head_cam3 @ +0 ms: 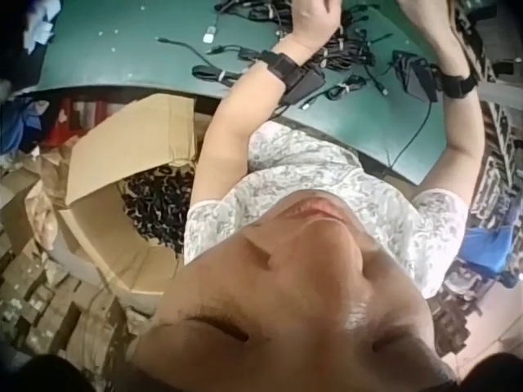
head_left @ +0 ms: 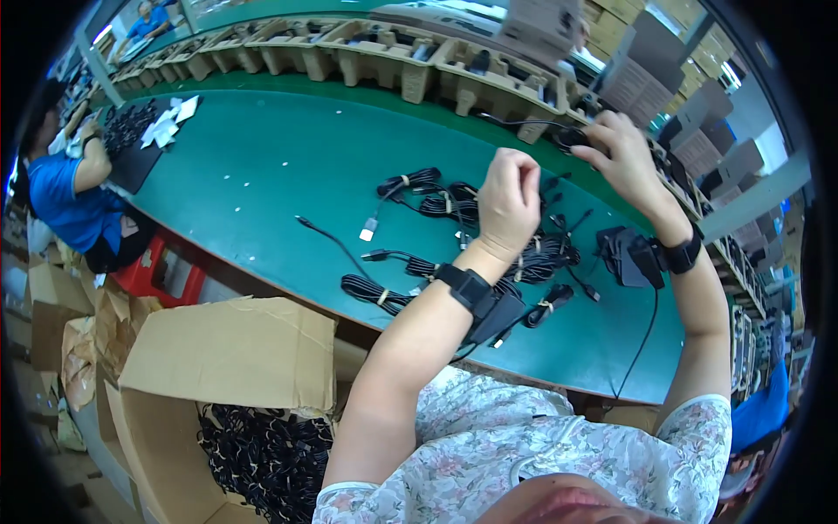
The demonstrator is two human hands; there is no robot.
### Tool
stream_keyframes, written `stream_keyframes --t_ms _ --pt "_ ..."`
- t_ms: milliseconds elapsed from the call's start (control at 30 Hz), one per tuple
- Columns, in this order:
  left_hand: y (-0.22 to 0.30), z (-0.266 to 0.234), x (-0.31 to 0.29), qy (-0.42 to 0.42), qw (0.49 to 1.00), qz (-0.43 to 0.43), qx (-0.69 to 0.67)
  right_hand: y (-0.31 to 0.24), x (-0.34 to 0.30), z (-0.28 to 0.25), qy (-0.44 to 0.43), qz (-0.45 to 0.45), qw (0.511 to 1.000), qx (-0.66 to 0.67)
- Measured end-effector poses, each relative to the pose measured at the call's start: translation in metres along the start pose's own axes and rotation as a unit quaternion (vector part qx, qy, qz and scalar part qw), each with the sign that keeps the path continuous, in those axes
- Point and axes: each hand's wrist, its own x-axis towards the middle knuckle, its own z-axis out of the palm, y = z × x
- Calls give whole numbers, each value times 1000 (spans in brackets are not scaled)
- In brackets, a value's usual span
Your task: The person packs items by hand, placing a base into a cardboard tray and tucking a bundled cable from the table into the tray beside it. They repeat this process, occasionally reaching into a large box to retrieve more bundled cables to replenish the workspace.
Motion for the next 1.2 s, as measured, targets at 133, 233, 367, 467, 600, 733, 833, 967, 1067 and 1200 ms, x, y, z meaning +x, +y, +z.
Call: stream_keyframes --t_ms 133,233,367,467,600,733,833,967,1067,1200 --pt "20 -9 18 89 970 165 156 -3 -13 -9 -73 31 990 118" --pt "11 -9 10 21 977 104 183 -23 -11 -17 -157 130 921 332" --pt "-23 16 -8 -206 901 -193 -331 -25 -4 -6 -132 247 821 497" --pt "14 20 -7 -202 771 -366 -481 -15 -16 17 -66 237 880 407" --pt "-3 18 -11 -246 757 -398 -456 -41 9 6 23 -45 984 171" --pt "-6 12 -10 -288 731 -447 -427 -25 0 2 -98 -128 974 159" --pt "-7 2 -6 -269 703 -449 -482 -29 -19 6 -188 -64 950 239" --pt "2 2 0 -255 753 -434 -423 -27 -31 4 -220 27 936 273" --pt "0 11 -4 -276 780 -411 -384 -22 -35 -6 -207 18 943 259" --pt "-11 3 -4 -229 835 -376 -329 -23 -31 8 -188 33 937 293"
